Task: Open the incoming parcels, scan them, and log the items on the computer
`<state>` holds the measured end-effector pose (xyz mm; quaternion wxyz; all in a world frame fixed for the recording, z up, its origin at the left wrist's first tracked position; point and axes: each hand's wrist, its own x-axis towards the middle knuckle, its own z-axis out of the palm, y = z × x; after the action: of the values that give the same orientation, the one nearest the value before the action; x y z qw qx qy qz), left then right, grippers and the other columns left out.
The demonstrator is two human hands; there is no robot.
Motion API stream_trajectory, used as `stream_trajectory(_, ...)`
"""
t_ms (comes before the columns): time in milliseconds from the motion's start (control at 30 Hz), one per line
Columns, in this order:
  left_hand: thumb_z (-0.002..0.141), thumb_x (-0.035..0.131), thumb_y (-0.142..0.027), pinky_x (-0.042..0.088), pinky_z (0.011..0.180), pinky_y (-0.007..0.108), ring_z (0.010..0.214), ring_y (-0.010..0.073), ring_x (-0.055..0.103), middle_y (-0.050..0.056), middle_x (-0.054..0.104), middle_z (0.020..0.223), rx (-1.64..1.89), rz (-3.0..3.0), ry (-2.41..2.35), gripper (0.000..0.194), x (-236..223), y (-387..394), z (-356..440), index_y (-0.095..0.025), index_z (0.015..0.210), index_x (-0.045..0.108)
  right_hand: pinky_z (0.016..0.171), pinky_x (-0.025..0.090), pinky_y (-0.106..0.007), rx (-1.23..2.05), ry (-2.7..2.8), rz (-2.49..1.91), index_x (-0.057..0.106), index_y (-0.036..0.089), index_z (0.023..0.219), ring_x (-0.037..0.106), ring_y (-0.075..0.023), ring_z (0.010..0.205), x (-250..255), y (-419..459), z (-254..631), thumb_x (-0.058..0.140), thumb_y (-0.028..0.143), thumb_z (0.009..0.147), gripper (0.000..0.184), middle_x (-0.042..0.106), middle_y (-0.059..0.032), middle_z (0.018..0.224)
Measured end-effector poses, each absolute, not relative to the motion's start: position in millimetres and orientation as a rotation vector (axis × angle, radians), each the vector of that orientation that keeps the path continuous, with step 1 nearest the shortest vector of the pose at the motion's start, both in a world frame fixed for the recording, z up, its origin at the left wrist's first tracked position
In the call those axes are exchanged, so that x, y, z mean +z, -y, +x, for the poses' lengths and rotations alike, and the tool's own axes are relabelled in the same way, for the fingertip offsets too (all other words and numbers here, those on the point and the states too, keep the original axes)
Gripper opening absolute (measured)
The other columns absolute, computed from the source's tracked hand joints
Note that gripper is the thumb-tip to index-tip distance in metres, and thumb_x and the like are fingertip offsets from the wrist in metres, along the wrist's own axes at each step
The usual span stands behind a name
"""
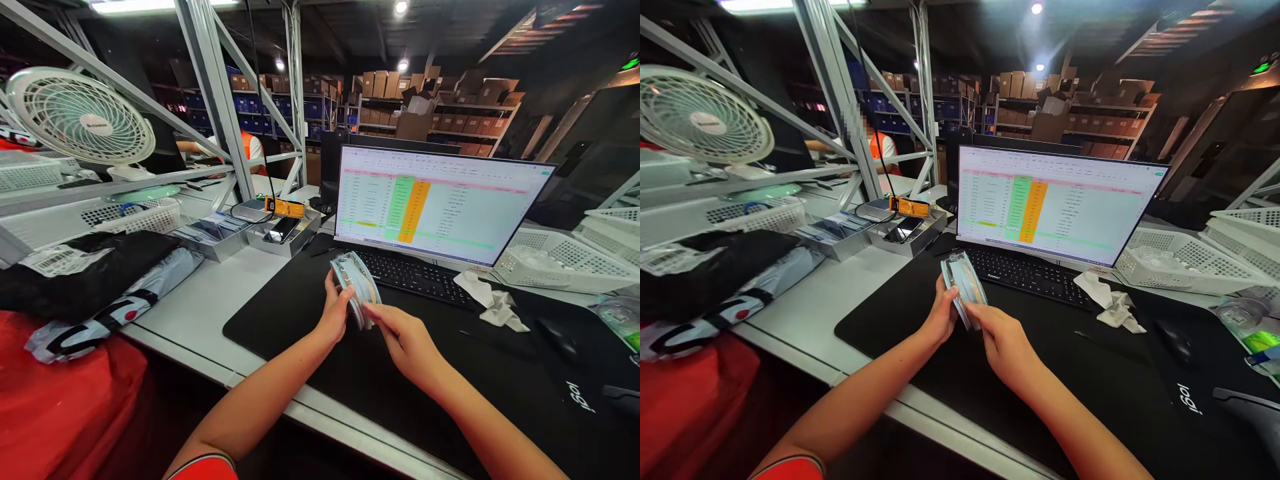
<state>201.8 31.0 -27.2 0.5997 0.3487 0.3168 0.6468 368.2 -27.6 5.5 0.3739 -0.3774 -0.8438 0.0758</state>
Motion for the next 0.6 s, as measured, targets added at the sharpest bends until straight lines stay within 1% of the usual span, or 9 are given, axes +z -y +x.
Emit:
stream_trajectory(100, 0.073, 0.074, -0.048, 0.056, 0.092, 0.046, 0.115, 0.0282, 0.063, 0.008, 0.057, 0.13, 1.445, 0.8, -0.762, 0.092, -29, -29, 205, -0.032, 0.147, 0.021, 0.106, 0.053, -0.039, 0.217, 2.075, -0.929, 0.056, 0.018, 0.14, 0.061, -0.0193, 0.126, -5, 10, 371, 0.034, 0.007, 0.093, 0.054, 0.063, -0.0116, 0.137)
stream_trajectory(200, 0.072, 0.074, -0.049, 0.054, 0.097, 0.049, 0.126, 0.0308, 0.057, 0.01, 0.051, 0.14, 1.384, 0.87, -0.711, 0.094, -33, -28, 209, -0.033, 0.145, 0.016, 0.106, 0.052, -0.04, 0.194, 2.007, -1.089, 0.057, 0.015, 0.138, 0.061, -0.0211, 0.126, -13, -5, 374, 0.038, 0.013, 0.095, 0.047, 0.063, -0.0138, 0.136)
stream_trajectory(267, 0.071, 0.074, -0.05, 0.049, 0.105, 0.051, 0.135, 0.0324, 0.051, 0.011, 0.047, 0.145, 1.374, 0.966, -0.659, 0.095, -38, -28, 211, -0.031, 0.145, 0.016, 0.099, 0.054, -0.037, 0.211, 1.987, -1.22, 0.061, 0.016, 0.13, 0.065, -0.0222, 0.117, -11, -10, 378, 0.05, 0.021, 0.094, 0.038, 0.068, -0.0124, 0.129)
stream_trajectory(300, 0.07, 0.074, -0.051, 0.045, 0.11, 0.052, 0.139, 0.033, 0.046, 0.013, 0.044, 0.146, 1.386, 1.023, -0.642, 0.098, -41, -29, 212, -0.03, 0.145, 0.015, 0.093, 0.055, -0.035, 0.227, 1.991, -1.285, 0.063, 0.017, 0.126, 0.067, -0.0227, 0.111, -9, -10, 381, 0.058, 0.024, 0.09, 0.037, 0.07, -0.0114, 0.124)
stream_trajectory(333, 0.069, 0.076, -0.051, 0.04, 0.114, 0.052, 0.142, 0.0336, 0.042, 0.014, 0.042, 0.148, 1.403, 1.086, -0.633, 0.101, -43, -29, 213, -0.028, 0.145, 0.014, 0.088, 0.056, -0.034, 0.244, 2.006, -1.341, 0.063, 0.018, 0.124, 0.068, -0.0233, 0.106, -7, -10, 384, 0.066, 0.027, 0.085, 0.04, 0.071, -0.0107, 0.12)
stream_trajectory(400, 0.065, 0.078, -0.054, 0.034, 0.119, 0.051, 0.146, 0.0344, 0.036, 0.016, 0.039, 0.15, 1.432, 1.207, -0.64, 0.108, -47, -30, 214, -0.025, 0.145, 0.011, 0.082, 0.054, -0.033, 0.266, 2.06, -1.432, 0.06, 0.018, 0.128, 0.069, -0.0244, 0.102, -2, -9, 389, 0.075, 0.03, 0.077, 0.054, 0.071, -0.0106, 0.118)
stream_trajectory(467, 0.064, 0.079, -0.057, 0.033, 0.12, 0.05, 0.147, 0.0347, 0.035, 0.018, 0.036, 0.152, 1.431, 1.282, -0.651, 0.112, -50, -29, 216, -0.023, 0.145, 0.009, 0.078, 0.052, -0.033, 0.219, 2.131, -1.534, 0.057, 0.016, 0.132, 0.069, -0.0262, 0.099, 2, -6, 392, 0.077, 0.034, 0.074, 0.063, 0.071, -0.0113, 0.114)
stream_trajectory(500, 0.066, 0.078, -0.058, 0.033, 0.119, 0.05, 0.146, 0.0346, 0.035, 0.019, 0.035, 0.152, 1.418, 1.293, -0.657, 0.111, -52, -28, 217, -0.023, 0.145, 0.009, 0.077, 0.051, -0.033, 0.158, 2.164, -1.591, 0.057, 0.015, 0.131, 0.069, -0.0272, 0.097, 3, -5, 393, 0.076, 0.036, 0.075, 0.063, 0.072, -0.0117, 0.111)
stream_trajectory(600, 0.07, 0.075, -0.058, 0.033, 0.12, 0.049, 0.146, 0.0327, 0.037, 0.018, 0.035, 0.153, 1.402, 1.286, -0.674, 0.103, -55, -23, 221, -0.025, 0.143, 0.01, 0.069, 0.047, -0.033, -0.076, 2.227, -1.715, 0.063, 0.016, 0.123, 0.07, -0.0288, 0.09, 6, -3, 391, 0.069, 0.043, 0.08, 0.052, 0.073, -0.0124, 0.103)
